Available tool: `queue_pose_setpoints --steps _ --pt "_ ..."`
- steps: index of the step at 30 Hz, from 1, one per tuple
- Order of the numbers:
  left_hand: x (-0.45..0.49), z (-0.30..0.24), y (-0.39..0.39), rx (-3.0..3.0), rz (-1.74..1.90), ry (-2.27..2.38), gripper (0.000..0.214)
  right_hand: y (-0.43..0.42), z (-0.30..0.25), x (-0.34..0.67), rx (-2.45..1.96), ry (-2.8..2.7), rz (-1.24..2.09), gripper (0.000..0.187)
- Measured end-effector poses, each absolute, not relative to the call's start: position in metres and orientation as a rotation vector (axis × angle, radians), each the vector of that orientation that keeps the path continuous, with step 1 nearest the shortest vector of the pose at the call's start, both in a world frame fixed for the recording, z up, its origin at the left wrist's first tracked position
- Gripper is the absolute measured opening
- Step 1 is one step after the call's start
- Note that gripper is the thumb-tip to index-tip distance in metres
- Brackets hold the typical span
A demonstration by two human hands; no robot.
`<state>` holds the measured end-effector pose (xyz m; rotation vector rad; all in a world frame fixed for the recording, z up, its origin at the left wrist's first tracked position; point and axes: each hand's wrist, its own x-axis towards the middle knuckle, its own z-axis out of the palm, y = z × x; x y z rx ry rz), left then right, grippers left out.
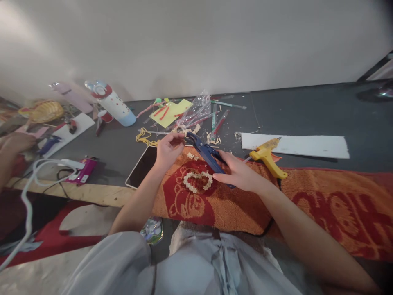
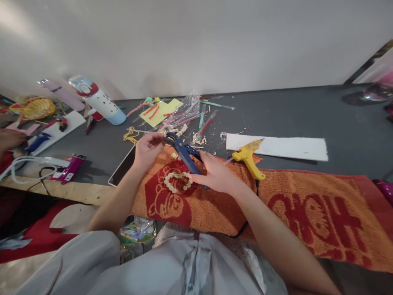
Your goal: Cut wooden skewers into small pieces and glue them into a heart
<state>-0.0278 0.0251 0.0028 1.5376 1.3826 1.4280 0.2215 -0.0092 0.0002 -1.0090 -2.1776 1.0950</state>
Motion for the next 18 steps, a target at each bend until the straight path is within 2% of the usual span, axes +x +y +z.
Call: queue_pose_setpoints --steps 6,18 --pt "-0.0279 0.0046 0.0242 1.516 1.481 1.339 0.043 -0.008 -0.0002 0.2221 -1.009 -2.152 1.148 0.059" --pt "-0.0283 -0.0023 0.0246 1.68 1.468 1.208 0.042 -0.0077 -0.0011 0.2217 -0.935 -2.127 1.174 0.058"
